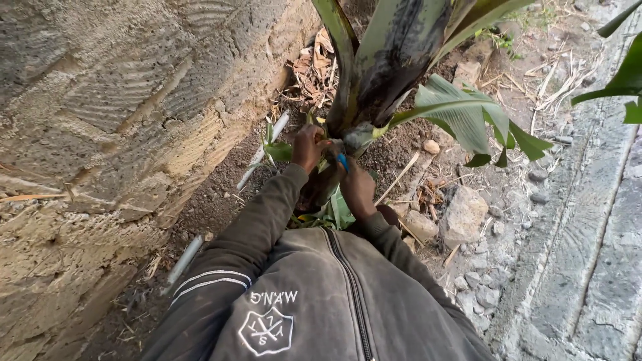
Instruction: The person prunes dead leaves and cleans the base of a banana plant using a utility knife.
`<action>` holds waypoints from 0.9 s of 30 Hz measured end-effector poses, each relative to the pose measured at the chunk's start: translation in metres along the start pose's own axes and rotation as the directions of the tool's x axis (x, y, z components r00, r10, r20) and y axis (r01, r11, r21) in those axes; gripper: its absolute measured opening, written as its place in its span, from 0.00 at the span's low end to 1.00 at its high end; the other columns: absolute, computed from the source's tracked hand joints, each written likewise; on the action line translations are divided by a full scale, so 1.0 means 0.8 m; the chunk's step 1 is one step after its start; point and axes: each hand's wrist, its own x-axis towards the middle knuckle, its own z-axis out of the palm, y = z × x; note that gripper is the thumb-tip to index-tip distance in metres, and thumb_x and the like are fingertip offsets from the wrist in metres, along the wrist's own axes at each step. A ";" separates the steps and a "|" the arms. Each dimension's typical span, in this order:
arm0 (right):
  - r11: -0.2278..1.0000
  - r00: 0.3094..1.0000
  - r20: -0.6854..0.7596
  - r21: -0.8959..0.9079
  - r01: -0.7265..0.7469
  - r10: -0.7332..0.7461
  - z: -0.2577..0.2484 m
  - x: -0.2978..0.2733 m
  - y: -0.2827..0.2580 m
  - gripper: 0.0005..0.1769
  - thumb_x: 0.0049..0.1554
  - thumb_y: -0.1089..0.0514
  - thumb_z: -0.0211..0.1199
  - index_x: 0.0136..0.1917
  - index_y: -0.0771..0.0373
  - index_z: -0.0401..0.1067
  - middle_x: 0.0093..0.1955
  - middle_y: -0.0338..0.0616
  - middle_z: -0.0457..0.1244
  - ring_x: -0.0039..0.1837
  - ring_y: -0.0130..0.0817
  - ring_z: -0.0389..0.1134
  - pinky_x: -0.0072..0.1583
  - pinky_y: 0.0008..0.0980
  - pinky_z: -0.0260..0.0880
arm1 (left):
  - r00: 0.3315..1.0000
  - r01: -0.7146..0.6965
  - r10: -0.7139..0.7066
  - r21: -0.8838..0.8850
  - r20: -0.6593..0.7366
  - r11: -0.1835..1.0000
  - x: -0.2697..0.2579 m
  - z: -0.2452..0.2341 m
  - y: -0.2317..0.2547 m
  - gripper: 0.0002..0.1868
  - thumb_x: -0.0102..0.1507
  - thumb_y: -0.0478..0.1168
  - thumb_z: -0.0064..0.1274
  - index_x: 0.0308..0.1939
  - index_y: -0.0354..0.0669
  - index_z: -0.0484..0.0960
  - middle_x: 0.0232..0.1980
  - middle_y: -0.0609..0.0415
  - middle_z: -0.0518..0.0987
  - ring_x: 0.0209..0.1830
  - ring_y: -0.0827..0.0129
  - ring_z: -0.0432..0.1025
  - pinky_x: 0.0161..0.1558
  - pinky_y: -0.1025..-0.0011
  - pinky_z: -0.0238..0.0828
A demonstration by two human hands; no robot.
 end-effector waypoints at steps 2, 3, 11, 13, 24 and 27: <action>0.999 0.999 0.005 0.000 0.049 -0.049 0.053 0.009 0.020 0.19 0.64 0.41 0.57 0.55 0.58 0.73 0.34 0.56 0.68 0.36 0.58 0.70 0.37 0.55 0.66 | 1.000 -0.001 0.002 -0.099 0.014 0.995 0.001 0.010 -0.010 0.13 0.56 0.32 0.68 0.39 0.34 0.78 0.42 0.49 0.77 0.38 0.67 0.76 0.44 0.70 0.81; 0.995 0.995 0.019 0.003 0.098 -0.098 0.080 0.004 0.031 0.19 0.64 0.42 0.57 0.53 0.59 0.73 0.34 0.56 0.68 0.36 0.58 0.69 0.37 0.55 0.66 | 1.000 0.009 -0.004 -0.196 0.027 0.980 -0.008 0.015 -0.018 0.14 0.56 0.33 0.68 0.37 0.34 0.77 0.41 0.48 0.76 0.38 0.66 0.76 0.45 0.70 0.82; 0.984 0.967 0.190 0.081 0.156 -0.169 0.072 -0.052 0.108 0.21 0.66 0.41 0.58 0.54 0.59 0.77 0.36 0.58 0.67 0.36 0.58 0.69 0.38 0.53 0.66 | 0.976 0.167 -0.166 -0.005 -0.138 0.986 -0.028 -0.016 -0.063 0.18 0.59 0.45 0.69 0.39 0.42 0.76 0.40 0.50 0.77 0.37 0.62 0.73 0.43 0.60 0.76; 0.985 0.979 0.155 0.133 0.110 -0.131 0.037 -0.050 0.096 0.22 0.64 0.40 0.58 0.55 0.58 0.78 0.38 0.58 0.69 0.38 0.59 0.70 0.39 0.53 0.68 | 0.946 0.275 -0.279 -0.047 -0.162 0.960 -0.038 -0.021 -0.067 0.17 0.61 0.44 0.68 0.38 0.42 0.73 0.39 0.50 0.76 0.37 0.62 0.72 0.43 0.59 0.74; 0.978 0.965 0.231 0.138 -0.157 0.123 -0.050 -0.064 0.063 0.21 0.63 0.38 0.59 0.57 0.54 0.77 0.40 0.57 0.69 0.43 0.58 0.71 0.44 0.52 0.70 | 0.989 -0.010 -0.024 0.232 0.143 0.973 -0.039 0.096 -0.155 0.52 0.46 0.45 0.80 0.65 0.28 0.64 0.67 0.30 0.65 0.65 0.34 0.63 0.61 0.45 0.69; 0.979 0.959 0.237 0.093 -0.180 0.154 -0.060 -0.067 0.055 0.21 0.63 0.39 0.58 0.61 0.52 0.75 0.42 0.56 0.70 0.44 0.57 0.72 0.45 0.53 0.70 | 0.956 0.186 -0.215 0.153 0.201 0.971 -0.032 0.103 -0.162 0.47 0.54 0.47 0.76 0.68 0.31 0.67 0.70 0.35 0.67 0.67 0.42 0.65 0.64 0.51 0.67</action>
